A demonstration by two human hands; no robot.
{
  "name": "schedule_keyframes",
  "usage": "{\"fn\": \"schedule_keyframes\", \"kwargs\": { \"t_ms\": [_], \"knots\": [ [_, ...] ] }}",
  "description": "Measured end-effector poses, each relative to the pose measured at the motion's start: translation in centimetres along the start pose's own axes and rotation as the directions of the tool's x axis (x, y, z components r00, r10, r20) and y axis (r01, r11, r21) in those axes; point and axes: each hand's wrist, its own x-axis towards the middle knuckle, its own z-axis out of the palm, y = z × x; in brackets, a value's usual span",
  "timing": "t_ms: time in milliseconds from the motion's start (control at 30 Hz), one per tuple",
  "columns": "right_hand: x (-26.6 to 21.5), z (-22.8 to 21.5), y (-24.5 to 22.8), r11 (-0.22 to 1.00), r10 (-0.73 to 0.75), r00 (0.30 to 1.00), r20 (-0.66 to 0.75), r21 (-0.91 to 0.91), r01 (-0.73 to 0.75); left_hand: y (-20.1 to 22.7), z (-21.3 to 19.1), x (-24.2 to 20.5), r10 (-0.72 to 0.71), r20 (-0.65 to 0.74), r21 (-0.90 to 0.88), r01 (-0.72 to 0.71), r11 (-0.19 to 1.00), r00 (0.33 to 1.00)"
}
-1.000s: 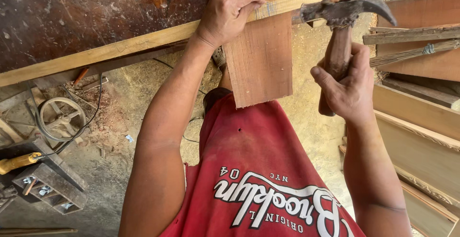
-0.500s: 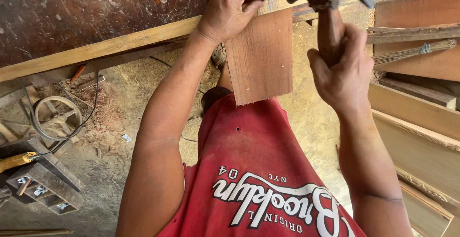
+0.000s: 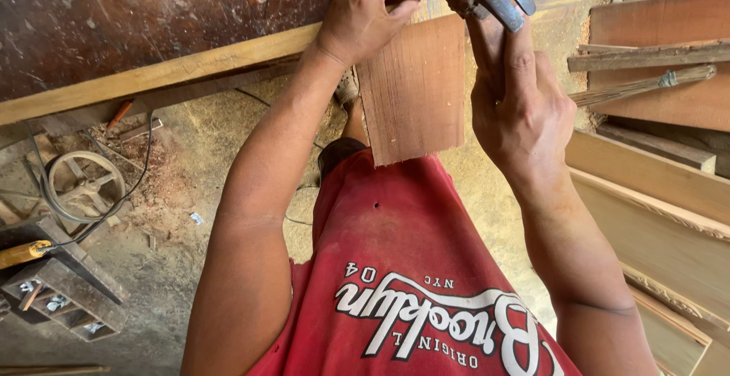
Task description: The person assembles a wooden frame by positioning a small wooden block at a joint and hammering nails to secure it. They repeat this process for multiple joints, using a hammer and nails to fasten the pieces together.
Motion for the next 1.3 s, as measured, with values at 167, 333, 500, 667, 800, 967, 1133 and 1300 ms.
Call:
{"fn": "schedule_keyframes", "kwargs": {
  "t_ms": [167, 333, 500, 667, 800, 967, 1133, 1300],
  "knots": [
    [0.8, -1.6, -0.6, 1.000, 0.022, 1.000, 0.023, 0.018, -0.022, -1.2, 0.6, 0.9, -0.033, 0.002, -0.038, 0.033, 0.999, 0.999],
    [0.6, -2.9, -2.2, 0.999, -0.042, 0.996, -0.077, -0.031, 0.040, -0.9, 0.8, -0.8, -0.061, 0.036, -0.001, 0.061, 0.998, 0.997],
    [2.0, -4.1, -2.0, 0.992, 0.031, 0.999, 0.012, 0.124, -0.033, -1.0, 0.3, 0.7, -0.037, 0.025, -0.079, 0.039, 0.996, 0.999],
    [-1.5, -3.1, -0.7, 0.986, 0.084, 0.996, -0.014, 0.146, -0.081, -0.9, 1.3, -1.1, -0.146, 0.186, 0.122, 0.124, 0.985, 0.972],
    [-1.0, 0.0, 0.0, 0.966, 0.188, 0.972, 0.141, 0.151, -0.209, -2.0, 0.0, 0.4, -0.055, 0.227, 0.251, -0.004, 0.968, 0.972],
    [-1.8, 1.6, 0.1, 0.984, 0.126, 0.987, 0.101, 0.116, -0.138, -1.8, -0.6, -1.6, -0.313, 0.264, 0.455, 0.168, 0.874, 0.912],
    [-0.9, 1.4, 0.5, 0.999, 0.039, 0.994, 0.103, 0.017, -0.041, -2.8, -0.1, -2.2, -0.254, 0.223, 0.507, 0.111, 0.855, 0.941],
    [-2.0, 1.7, 1.0, 0.992, 0.037, 0.997, 0.071, 0.119, -0.045, -2.8, 1.0, -2.7, -0.375, 0.352, 0.558, 0.129, 0.819, 0.857]
  ]
}}
